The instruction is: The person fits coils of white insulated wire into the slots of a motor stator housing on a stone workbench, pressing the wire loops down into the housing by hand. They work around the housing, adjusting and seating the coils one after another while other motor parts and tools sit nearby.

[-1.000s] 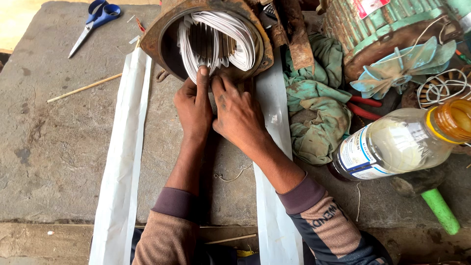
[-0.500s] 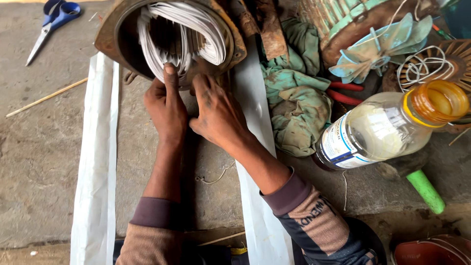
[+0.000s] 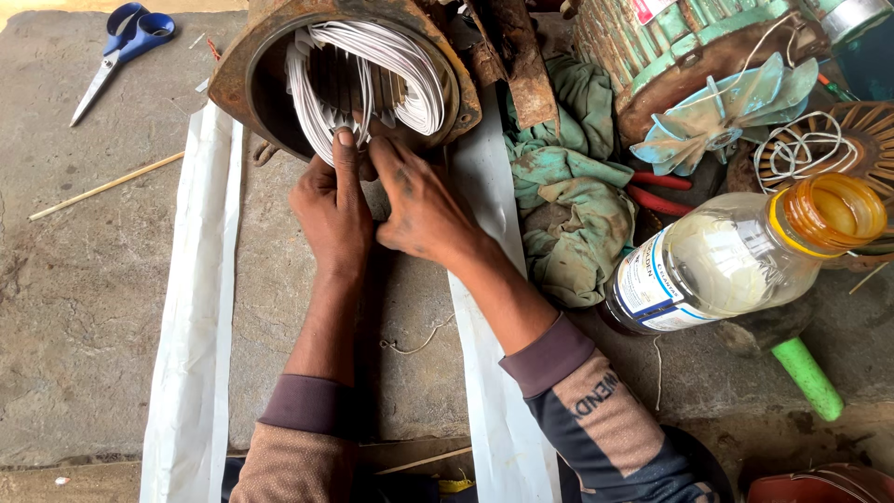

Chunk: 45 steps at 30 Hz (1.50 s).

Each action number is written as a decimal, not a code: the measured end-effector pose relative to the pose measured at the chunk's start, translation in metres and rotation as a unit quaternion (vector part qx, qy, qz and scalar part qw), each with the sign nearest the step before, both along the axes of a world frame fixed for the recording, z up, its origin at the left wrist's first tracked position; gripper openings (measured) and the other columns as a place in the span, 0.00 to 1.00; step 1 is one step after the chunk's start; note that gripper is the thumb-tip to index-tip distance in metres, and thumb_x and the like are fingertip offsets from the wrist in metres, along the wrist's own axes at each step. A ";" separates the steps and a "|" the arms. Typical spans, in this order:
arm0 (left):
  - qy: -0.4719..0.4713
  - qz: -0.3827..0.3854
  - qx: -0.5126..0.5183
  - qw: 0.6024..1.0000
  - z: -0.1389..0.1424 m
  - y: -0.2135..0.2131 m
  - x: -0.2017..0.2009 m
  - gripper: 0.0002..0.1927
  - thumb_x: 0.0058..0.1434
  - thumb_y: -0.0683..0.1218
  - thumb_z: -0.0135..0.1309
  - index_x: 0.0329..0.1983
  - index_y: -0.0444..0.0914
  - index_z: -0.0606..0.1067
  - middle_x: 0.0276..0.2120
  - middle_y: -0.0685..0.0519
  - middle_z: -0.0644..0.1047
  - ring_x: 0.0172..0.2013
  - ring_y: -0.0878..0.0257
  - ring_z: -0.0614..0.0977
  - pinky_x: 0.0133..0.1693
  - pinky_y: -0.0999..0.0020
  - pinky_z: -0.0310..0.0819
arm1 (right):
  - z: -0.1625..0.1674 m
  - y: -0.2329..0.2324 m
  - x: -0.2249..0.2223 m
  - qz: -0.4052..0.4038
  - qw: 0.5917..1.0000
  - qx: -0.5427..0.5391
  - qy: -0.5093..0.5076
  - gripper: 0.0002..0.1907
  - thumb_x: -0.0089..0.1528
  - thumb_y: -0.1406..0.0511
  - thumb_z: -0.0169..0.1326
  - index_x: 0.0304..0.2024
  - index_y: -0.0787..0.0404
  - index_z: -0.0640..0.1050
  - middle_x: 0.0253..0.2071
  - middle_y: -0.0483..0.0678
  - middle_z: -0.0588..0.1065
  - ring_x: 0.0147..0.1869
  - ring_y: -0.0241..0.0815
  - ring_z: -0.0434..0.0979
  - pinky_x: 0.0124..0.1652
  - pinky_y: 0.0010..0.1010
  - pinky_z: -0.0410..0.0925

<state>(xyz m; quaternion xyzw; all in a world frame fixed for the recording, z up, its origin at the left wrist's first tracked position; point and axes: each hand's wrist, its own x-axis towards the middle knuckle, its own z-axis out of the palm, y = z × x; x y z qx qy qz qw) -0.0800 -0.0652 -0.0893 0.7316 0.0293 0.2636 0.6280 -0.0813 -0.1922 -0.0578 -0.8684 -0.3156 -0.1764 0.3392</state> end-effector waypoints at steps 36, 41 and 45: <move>-0.003 -0.164 -0.224 0.961 -0.006 0.005 -0.005 0.19 0.74 0.58 0.52 0.52 0.38 0.76 0.31 0.62 0.76 0.27 0.75 0.69 0.29 0.75 0.62 | 0.014 0.002 -0.030 -0.085 0.983 -0.138 0.084 0.40 0.45 0.70 0.66 0.60 0.65 0.68 0.74 0.55 0.59 0.45 0.62 0.82 0.41 0.45 0.78; 0.010 -0.171 -0.211 0.962 -0.008 0.007 -0.004 0.20 0.73 0.59 0.50 0.48 0.39 0.75 0.25 0.63 0.68 0.24 0.75 0.64 0.25 0.76 0.55 | -0.011 -0.001 -0.025 -0.071 0.993 -0.095 0.013 0.42 0.41 0.68 0.68 0.58 0.65 0.69 0.71 0.56 0.61 0.51 0.63 0.79 0.44 0.49 0.75; 0.025 -0.161 -0.215 0.963 -0.012 0.007 -0.002 0.19 0.73 0.60 0.51 0.44 0.39 0.73 0.24 0.63 0.66 0.23 0.75 0.63 0.23 0.76 0.53 | -0.022 0.002 -0.018 -0.050 0.998 0.010 0.026 0.33 0.47 0.72 0.65 0.54 0.62 0.68 0.64 0.49 0.64 0.59 0.55 0.79 0.52 0.42 0.76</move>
